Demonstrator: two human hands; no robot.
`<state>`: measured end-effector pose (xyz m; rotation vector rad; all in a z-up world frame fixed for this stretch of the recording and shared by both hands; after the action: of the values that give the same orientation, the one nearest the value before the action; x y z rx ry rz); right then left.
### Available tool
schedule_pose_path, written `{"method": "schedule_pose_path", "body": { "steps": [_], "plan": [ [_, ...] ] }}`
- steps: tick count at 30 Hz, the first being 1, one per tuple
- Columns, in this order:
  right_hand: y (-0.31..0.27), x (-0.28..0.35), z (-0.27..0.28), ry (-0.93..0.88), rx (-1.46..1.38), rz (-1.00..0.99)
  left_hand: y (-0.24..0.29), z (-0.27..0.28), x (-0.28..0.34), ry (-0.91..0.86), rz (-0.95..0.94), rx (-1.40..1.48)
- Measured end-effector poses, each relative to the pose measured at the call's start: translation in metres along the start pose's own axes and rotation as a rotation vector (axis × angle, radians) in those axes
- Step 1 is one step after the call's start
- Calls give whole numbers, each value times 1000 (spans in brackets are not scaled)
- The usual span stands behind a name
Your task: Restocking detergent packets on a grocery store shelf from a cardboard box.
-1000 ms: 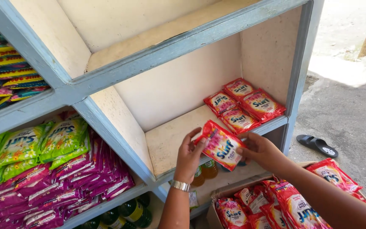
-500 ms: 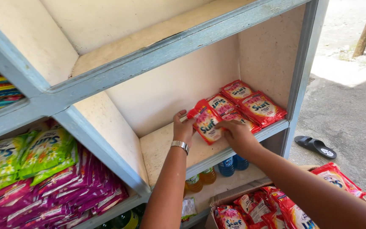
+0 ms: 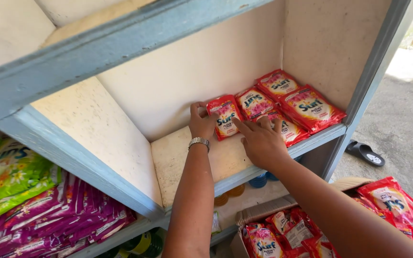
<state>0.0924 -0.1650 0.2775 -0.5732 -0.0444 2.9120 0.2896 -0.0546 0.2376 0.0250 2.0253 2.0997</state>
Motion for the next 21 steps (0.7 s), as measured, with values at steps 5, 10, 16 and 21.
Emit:
{"method": "schedule_pose_path", "body": {
  "steps": [5,10,16,21],
  "plan": [
    [-3,3,8,28,29,13,36,-4,20,27,-173,-356],
    [-5,8,12,118,9,28,48,-13,30,72,-383,-671],
    [2,6,2,129,6,-8,23,-60,23,-237,-428,-939],
    [1,12,-3,171,-17,-6,-14,-65,9,-194,-276,-916]
  ]
}}
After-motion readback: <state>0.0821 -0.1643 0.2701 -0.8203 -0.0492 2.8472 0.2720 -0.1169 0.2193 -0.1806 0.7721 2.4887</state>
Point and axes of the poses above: each hand's wrist, its own x-axis away from the middle knuckle, its own z-axis out of the back of the hand, y = z × x, the point moved 7 cm from there along -x, towards the middle knuckle, and after that the axes turned 7 degrees about x, right-handed, at the moved point
